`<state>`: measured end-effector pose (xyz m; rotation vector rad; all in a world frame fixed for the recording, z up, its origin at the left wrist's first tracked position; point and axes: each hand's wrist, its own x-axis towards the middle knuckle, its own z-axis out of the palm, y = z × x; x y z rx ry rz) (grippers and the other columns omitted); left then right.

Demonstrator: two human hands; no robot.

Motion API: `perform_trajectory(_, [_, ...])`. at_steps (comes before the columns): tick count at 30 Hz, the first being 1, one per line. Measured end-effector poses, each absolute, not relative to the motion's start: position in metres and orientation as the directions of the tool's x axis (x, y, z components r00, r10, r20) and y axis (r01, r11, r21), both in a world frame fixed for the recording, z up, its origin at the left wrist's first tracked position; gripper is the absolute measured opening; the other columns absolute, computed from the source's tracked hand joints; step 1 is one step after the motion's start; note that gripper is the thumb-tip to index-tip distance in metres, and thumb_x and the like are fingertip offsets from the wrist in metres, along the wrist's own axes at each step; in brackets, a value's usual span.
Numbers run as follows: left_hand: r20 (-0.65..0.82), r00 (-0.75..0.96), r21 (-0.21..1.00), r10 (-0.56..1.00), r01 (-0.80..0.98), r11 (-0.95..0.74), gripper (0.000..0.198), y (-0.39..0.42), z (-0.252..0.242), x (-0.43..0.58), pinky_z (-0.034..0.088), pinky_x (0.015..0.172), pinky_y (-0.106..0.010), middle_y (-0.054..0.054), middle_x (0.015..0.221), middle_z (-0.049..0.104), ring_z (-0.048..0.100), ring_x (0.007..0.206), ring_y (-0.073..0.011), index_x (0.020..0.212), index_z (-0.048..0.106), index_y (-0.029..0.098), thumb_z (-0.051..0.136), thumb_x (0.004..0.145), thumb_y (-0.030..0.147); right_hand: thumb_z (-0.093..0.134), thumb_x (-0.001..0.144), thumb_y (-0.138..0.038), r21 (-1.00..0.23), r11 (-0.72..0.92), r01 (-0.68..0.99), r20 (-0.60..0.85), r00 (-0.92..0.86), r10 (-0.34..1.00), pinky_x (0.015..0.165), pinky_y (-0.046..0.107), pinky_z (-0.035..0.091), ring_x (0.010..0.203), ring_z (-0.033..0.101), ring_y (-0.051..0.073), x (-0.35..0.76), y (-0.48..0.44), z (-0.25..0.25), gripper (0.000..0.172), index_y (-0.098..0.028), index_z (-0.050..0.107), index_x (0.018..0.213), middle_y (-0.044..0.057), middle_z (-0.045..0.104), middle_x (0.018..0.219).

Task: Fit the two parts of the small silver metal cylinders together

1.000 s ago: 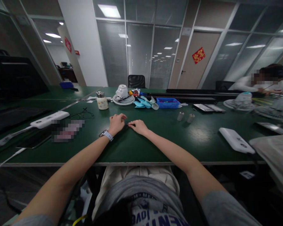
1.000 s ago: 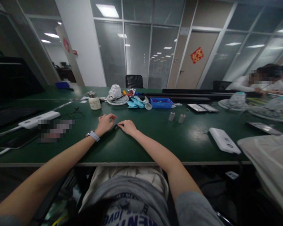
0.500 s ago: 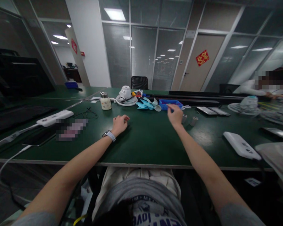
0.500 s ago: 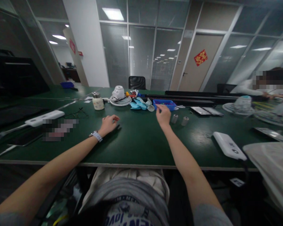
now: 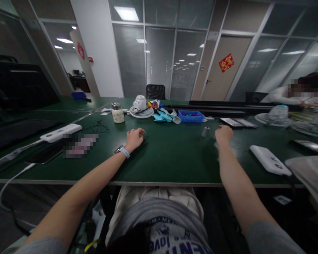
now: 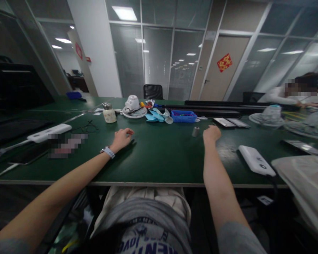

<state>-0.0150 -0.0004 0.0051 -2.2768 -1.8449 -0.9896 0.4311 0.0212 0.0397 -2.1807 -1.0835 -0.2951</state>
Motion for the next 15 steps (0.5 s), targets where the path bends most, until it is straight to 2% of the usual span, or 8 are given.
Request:
perform_trajectory(10, [0.489, 0.094, 0.368, 0.867, 0.880, -0.302, 0.027, -0.0014, 0.0062, -0.0153, 0.039, 0.088, -0.045, -0.004, 0.100, 0.073, 0.058, 0.102, -0.0280, 0.098, 0.064, 0.024, 0.049, 0.078, 0.014, 0.052, 0.081, -0.013, -0.516, -0.406, 0.754, 0.465, 0.645, 0.606, 0.083, 0.041, 0.049, 0.098, 0.065, 0.032, 0.4366, 0.0256, 0.0326, 0.033, -0.010, 0.072, 0.107, 0.023, 0.069, 0.101])
perform_trajectory(15, [0.501, 0.115, 0.358, 0.858, 0.875, -0.326, 0.027, 0.0029, 0.0028, -0.0173, 0.043, 0.087, -0.041, -0.003, 0.098, 0.073, 0.059, 0.099, -0.0265, 0.098, 0.065, 0.024, 0.050, 0.078, 0.014, 0.056, 0.079, -0.016, -0.530, -0.448, 0.720, 0.420, 0.682, 0.598, 0.079, 0.042, 0.050, 0.096, 0.065, 0.033, 0.4339, 0.0228, 0.0351, 0.031, -0.011, 0.072, 0.105, 0.024, 0.068, 0.099])
